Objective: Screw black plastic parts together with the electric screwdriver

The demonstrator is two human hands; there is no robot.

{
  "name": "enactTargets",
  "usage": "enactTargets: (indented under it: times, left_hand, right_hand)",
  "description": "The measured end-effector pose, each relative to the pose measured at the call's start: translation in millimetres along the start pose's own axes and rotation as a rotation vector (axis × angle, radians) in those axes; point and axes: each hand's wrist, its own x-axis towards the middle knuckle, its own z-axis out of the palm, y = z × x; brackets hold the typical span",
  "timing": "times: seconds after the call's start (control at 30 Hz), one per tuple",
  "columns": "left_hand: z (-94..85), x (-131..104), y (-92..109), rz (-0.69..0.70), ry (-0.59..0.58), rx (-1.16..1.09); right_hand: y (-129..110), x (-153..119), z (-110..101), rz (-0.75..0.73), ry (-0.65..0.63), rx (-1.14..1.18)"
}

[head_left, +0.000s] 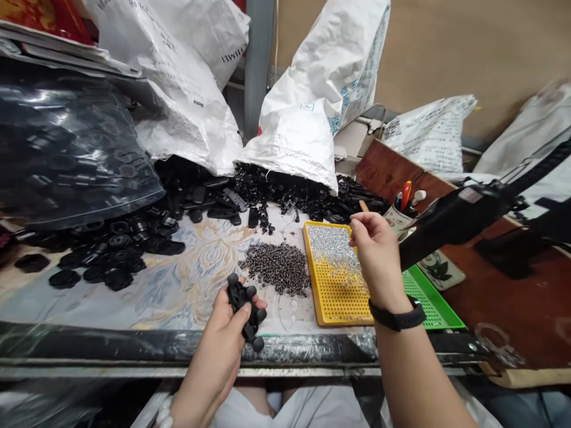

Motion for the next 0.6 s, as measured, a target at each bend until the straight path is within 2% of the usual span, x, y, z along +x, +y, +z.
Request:
enactTargets:
  times: [0.1, 0.2, 0.3, 0.4, 0.5, 0.6]
  left_hand:
    - [-2.5, 5, -7, -0.001, -0.006, 0.014]
    - [-4.2, 7, -8, -0.018, 0.01, 0.008]
    - [-3.8, 5, -7, -0.031, 0.022, -0.03]
    - [-2.8, 6, -8, -0.011, 0.037, -0.071]
    - [-4.0, 11, -12, 0.0, 0.059, -0.098]
    - [-6.5, 16, -16, -0.015, 0.058, -0.096]
  right_hand:
    - [1, 16, 22, -0.038, -0.044, -0.135]
    - [2, 28, 67, -0.055, -0.25, -0.284]
    - [5, 39, 111, -0.013, -0.444, -0.416]
    - [7, 47, 140, -0.007, -0.601, -0.489]
    - [8, 62, 147, -0.038, -0.642, -0.539]
    - [14, 86, 131, -0.002, -0.52, -0.649]
